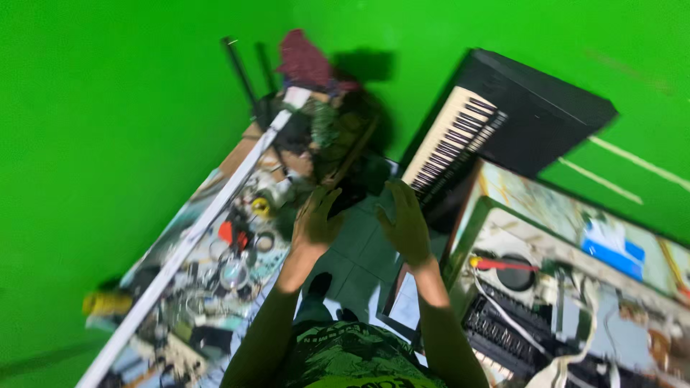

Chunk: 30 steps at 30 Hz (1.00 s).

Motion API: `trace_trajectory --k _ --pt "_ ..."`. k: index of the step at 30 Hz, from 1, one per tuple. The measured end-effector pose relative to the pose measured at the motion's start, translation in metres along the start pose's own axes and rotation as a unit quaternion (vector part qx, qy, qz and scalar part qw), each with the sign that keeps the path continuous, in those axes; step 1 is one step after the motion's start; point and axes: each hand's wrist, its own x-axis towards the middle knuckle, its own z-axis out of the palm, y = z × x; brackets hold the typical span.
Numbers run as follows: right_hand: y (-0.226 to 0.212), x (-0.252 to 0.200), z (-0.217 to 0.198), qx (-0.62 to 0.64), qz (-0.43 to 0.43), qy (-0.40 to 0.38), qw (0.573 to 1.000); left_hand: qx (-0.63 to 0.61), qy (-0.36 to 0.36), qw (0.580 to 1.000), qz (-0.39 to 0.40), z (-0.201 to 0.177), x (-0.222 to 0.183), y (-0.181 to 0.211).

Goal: The person unscrews components from an electronic keyboard using a screwdriver and removes internal parts by hand and with pliers.

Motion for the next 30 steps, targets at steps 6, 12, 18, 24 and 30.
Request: trace_trajectory --k 6,12,18,24,30 --pt "0.008 0.016 -0.016 -0.088 0.155 0.058 0.982 -0.042 -0.073 0.985 0.149 0.043 0.081 -0.021" --pt "0.015 0.001 -0.021 -0.119 0.249 0.108 0.955 -0.110 -0.130 0.965 0.200 0.073 0.119 -0.002" --pt "0.028 -0.027 -0.044 -0.163 0.333 0.138 0.919 -0.176 -0.236 0.924 0.242 0.129 0.137 0.036" --pt "0.048 -0.064 -0.083 -0.177 0.379 0.212 0.883 -0.250 -0.300 0.862 0.323 0.210 0.128 0.093" --pt "0.052 -0.106 -0.109 -0.199 0.433 0.286 0.831 -0.238 -0.435 0.798 0.343 0.255 0.109 0.145"
